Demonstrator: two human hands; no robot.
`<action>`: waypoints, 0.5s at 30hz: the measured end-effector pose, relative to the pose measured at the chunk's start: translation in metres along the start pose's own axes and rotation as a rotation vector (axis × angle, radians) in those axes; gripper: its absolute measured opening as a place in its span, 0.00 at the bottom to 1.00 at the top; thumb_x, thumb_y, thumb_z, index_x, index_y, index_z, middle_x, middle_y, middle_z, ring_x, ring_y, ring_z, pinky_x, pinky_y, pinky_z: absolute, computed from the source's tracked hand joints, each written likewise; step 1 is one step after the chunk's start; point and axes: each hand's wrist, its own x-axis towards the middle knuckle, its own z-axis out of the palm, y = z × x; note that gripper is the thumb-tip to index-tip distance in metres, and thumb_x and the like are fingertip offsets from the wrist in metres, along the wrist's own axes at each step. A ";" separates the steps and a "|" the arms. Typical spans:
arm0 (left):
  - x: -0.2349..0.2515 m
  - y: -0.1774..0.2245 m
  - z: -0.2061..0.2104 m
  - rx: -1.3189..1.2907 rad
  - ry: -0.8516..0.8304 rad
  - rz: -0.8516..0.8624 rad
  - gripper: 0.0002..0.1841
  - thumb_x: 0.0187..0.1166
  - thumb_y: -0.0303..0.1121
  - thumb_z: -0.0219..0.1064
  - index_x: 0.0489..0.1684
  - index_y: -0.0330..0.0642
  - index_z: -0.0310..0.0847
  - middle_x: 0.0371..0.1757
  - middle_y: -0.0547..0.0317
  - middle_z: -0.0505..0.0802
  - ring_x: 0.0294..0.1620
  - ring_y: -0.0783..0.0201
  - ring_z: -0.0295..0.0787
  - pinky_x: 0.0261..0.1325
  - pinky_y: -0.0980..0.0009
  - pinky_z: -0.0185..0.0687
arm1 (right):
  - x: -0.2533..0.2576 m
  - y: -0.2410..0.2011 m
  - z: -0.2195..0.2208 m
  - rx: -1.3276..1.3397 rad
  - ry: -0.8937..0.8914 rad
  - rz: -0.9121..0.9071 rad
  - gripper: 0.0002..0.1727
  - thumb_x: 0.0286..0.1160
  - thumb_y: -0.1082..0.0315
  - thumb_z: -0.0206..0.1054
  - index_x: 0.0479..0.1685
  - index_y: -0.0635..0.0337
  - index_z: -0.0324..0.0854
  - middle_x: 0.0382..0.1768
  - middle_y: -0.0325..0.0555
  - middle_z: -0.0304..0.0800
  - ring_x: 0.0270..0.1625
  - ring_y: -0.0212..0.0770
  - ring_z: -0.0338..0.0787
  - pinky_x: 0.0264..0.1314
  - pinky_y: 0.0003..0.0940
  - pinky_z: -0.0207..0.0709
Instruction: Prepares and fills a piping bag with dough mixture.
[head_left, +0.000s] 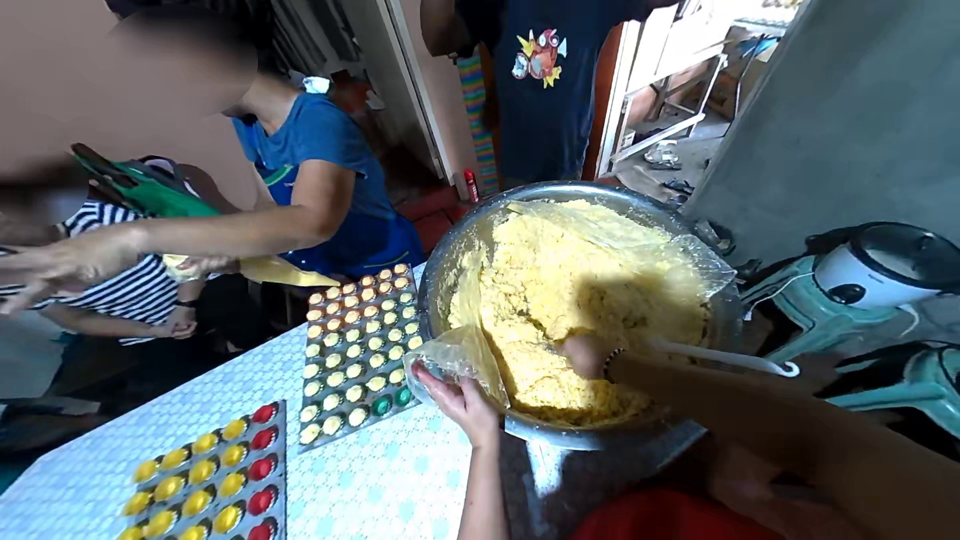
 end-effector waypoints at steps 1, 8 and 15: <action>0.000 0.000 -0.001 0.004 -0.004 -0.006 0.42 0.77 0.28 0.52 0.91 0.18 0.33 0.93 0.24 0.43 0.96 0.50 0.42 0.94 0.66 0.41 | -0.001 0.002 0.003 0.019 0.003 -0.026 0.26 0.83 0.73 0.59 0.81 0.64 0.73 0.67 0.71 0.83 0.71 0.70 0.82 0.71 0.71 0.72; 0.010 0.006 -0.008 -0.069 -0.129 -0.021 0.37 0.80 0.26 0.49 0.90 0.18 0.38 0.93 0.25 0.46 0.95 0.51 0.47 0.92 0.65 0.48 | -0.035 0.035 0.013 0.424 0.081 -0.221 0.25 0.88 0.71 0.56 0.83 0.62 0.72 0.55 0.65 0.89 0.49 0.53 0.88 0.60 0.51 0.78; 0.074 0.078 -0.021 0.577 -0.649 0.245 0.25 0.77 0.21 0.59 0.77 0.34 0.78 0.75 0.39 0.85 0.68 0.44 0.89 0.69 0.44 0.82 | -0.087 0.053 0.006 0.615 -0.011 -0.085 0.27 0.92 0.63 0.54 0.89 0.45 0.67 0.30 0.45 0.79 0.23 0.35 0.71 0.29 0.33 0.70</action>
